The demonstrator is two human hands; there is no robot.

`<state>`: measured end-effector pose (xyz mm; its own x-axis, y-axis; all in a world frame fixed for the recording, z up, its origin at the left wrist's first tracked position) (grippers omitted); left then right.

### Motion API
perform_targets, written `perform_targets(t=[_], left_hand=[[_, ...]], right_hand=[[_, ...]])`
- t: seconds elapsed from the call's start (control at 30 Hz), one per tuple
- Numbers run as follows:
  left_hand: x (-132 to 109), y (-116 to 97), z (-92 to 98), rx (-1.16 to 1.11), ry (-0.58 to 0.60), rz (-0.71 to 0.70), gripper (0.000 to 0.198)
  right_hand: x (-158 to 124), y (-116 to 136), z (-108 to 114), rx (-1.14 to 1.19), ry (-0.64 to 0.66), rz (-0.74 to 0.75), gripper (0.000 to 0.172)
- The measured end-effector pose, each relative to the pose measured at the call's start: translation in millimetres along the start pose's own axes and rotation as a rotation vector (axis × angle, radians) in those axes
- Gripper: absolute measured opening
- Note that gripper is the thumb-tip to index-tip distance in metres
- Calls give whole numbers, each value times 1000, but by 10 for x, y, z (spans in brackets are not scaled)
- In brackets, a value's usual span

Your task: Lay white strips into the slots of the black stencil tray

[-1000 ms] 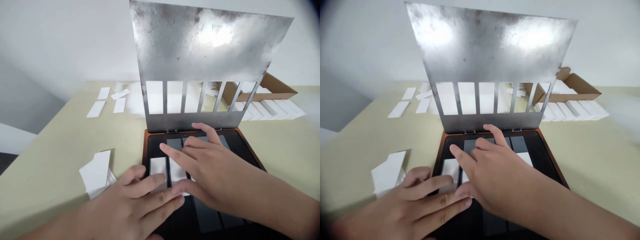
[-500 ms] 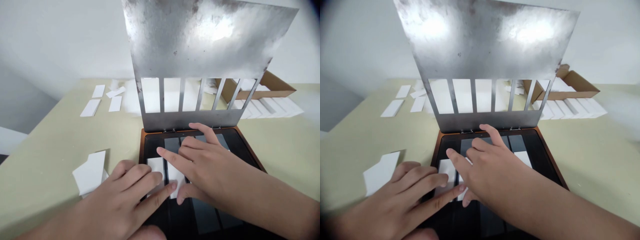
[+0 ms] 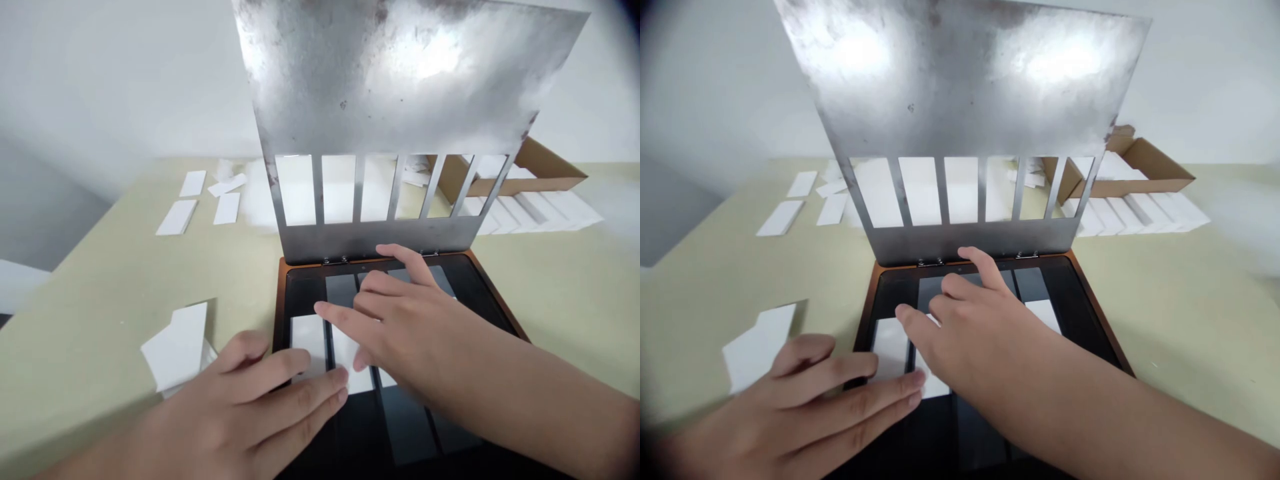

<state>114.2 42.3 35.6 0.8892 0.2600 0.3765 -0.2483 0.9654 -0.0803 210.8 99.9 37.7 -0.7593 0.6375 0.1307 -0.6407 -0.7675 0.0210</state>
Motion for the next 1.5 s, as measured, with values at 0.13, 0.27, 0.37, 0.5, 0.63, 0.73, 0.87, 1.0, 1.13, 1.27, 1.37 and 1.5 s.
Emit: perform_targets(t=[0.13,0.27,0.37,0.5,0.63,0.73,0.87,1.0,1.13,1.27,1.37,1.5], left_hand=[[73,36,30,-36,-10,28,41],[150,64,59,3,7,49,39],[150,147,58,30,0,124,37],[79,215,-13,8,18,186,39],[17,239,-116,26,93,192,71],[3,238,-172,36,152,175,86],[-19,195,-93,51,87,166,74],[-70,80,127,15,-120,144,39],[-16,-58,18,70,5,20,45],[27,23,-93,5,146,30,55],[44,60,-73,-12,145,37,59],[75,32,-51,-24,102,12,56]], right_hand=[[-16,8,1,24,31,9,56],[-41,6,33,59,43,-11,58],[-52,16,71,82,14,-40,65],[-48,69,70,43,-37,-50,79],[-48,124,-3,9,-45,-59,77],[-59,127,-38,-1,-54,-77,68],[-55,71,-93,5,-24,-100,56],[-30,-3,-104,13,-16,-110,38],[-15,-18,-90,40,-30,-89,41],[-16,-41,-52,57,-31,-97,52],[-27,-81,-32,91,-4,-89,70],[-48,-192,-25,25,-12,-121,70]])
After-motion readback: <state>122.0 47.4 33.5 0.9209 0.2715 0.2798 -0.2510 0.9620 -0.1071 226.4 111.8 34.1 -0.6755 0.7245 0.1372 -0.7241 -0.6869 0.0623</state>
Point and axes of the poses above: each hand's wrist, its own x-axis towards the middle knuckle, its own z-axis out of the back of the hand, y = z × x, the point moved 10 cm from there along x, towards the middle knuckle
